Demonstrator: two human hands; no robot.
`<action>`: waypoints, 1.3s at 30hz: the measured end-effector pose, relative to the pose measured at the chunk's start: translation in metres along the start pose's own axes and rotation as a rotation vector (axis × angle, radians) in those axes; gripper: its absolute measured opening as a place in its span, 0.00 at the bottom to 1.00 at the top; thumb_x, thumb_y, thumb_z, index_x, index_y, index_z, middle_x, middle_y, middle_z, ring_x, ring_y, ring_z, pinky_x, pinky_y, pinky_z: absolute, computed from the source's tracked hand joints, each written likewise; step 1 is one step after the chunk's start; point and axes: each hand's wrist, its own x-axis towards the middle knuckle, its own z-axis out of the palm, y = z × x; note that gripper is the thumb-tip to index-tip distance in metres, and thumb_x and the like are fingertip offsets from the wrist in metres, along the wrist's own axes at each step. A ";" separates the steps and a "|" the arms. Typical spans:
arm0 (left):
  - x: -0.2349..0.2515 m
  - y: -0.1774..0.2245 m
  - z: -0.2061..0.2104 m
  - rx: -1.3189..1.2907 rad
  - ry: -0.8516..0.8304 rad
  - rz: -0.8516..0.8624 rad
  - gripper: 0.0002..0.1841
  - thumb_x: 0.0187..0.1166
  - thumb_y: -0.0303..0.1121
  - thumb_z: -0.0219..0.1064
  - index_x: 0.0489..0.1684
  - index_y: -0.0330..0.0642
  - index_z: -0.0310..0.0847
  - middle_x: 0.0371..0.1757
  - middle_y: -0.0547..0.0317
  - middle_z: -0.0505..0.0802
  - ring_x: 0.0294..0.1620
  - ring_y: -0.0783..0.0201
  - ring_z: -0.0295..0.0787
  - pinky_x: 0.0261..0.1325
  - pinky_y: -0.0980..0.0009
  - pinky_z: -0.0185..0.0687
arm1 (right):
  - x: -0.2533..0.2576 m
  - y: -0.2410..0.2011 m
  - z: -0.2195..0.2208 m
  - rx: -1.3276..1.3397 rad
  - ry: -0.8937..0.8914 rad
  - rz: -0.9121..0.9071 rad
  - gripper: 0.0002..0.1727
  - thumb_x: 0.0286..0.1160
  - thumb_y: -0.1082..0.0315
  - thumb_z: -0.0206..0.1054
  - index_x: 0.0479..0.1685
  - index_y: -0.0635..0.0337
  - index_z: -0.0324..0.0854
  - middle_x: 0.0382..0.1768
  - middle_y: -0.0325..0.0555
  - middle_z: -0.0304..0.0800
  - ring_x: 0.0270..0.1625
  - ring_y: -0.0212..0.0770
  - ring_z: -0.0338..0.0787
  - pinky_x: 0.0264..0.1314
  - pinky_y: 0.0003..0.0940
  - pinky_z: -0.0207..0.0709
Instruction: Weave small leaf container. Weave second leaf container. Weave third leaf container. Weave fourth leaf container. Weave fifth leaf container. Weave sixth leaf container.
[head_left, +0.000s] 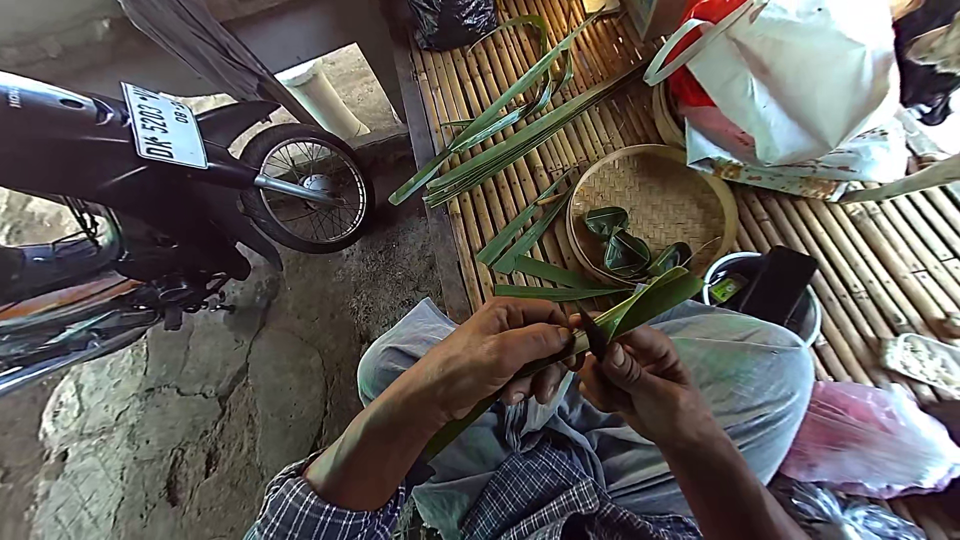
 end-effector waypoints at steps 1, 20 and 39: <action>0.000 0.000 0.000 -0.001 0.002 -0.003 0.13 0.88 0.29 0.51 0.40 0.37 0.83 0.26 0.59 0.87 0.14 0.78 0.74 0.15 0.85 0.68 | 0.000 0.001 0.000 -0.001 -0.004 0.001 0.18 0.93 0.62 0.56 0.71 0.59 0.79 0.43 0.44 0.88 0.23 0.20 0.69 0.23 0.15 0.63; 0.000 -0.002 -0.003 0.045 -0.079 -0.019 0.14 0.86 0.28 0.53 0.34 0.37 0.85 0.22 0.60 0.85 0.12 0.79 0.71 0.13 0.85 0.64 | -0.007 0.008 0.005 0.134 0.001 0.000 0.15 0.91 0.64 0.59 0.67 0.59 0.82 0.46 0.46 0.90 0.26 0.20 0.74 0.24 0.15 0.67; -0.002 0.000 0.002 0.151 -0.026 -0.042 0.12 0.85 0.28 0.58 0.35 0.37 0.87 0.17 0.61 0.83 0.11 0.77 0.72 0.12 0.84 0.64 | -0.009 0.012 0.010 0.153 0.048 -0.033 0.15 0.91 0.63 0.59 0.65 0.61 0.82 0.44 0.46 0.90 0.25 0.21 0.75 0.24 0.16 0.67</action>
